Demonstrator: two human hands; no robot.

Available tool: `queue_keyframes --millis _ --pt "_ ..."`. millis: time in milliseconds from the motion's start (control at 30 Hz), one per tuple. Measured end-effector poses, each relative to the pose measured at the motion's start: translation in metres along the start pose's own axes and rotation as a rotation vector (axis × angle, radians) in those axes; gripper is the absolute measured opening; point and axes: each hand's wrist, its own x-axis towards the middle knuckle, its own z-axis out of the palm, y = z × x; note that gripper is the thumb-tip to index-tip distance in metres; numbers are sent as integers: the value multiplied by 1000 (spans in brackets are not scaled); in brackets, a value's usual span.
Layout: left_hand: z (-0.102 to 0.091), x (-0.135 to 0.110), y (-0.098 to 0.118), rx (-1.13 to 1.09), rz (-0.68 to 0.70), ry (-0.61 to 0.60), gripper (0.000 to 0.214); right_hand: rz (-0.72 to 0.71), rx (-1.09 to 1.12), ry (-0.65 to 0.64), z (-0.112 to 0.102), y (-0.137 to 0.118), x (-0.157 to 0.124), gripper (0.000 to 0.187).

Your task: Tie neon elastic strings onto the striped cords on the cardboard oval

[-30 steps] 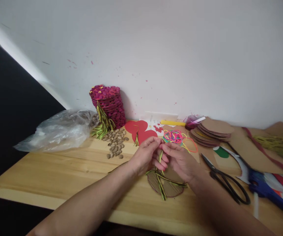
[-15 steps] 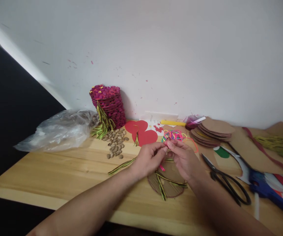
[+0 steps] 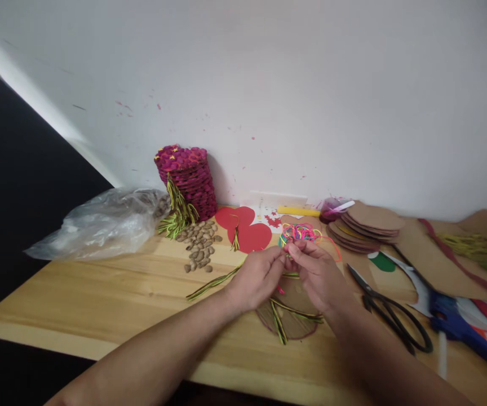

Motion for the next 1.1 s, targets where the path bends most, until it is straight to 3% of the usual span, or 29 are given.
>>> queue_keyframes --millis 200,500,700,800,933,1000,1100 --pt "-3 1 0 -45 -76 -57 29 -21 21 43 -3 -9 2 26" --pt "1 7 -13 -442 -253 -216 20 -124 97 45 -8 -22 6 21" --pt "0 6 -15 -393 -265 -252 21 -133 118 34 -7 -23 6 21" --pt "0 8 -17 -319 -296 -103 20 -144 102 44 -7 -22 6 23" --pt "-5 12 -11 -402 -174 328 20 -107 71 11 -7 -15 5 20" --pt "-7 13 -4 -520 -100 396 21 -85 68 -3 -5 -10 4 20" --pt "-7 12 3 -704 -87 303 23 -55 65 -50 -2 -4 1 19"
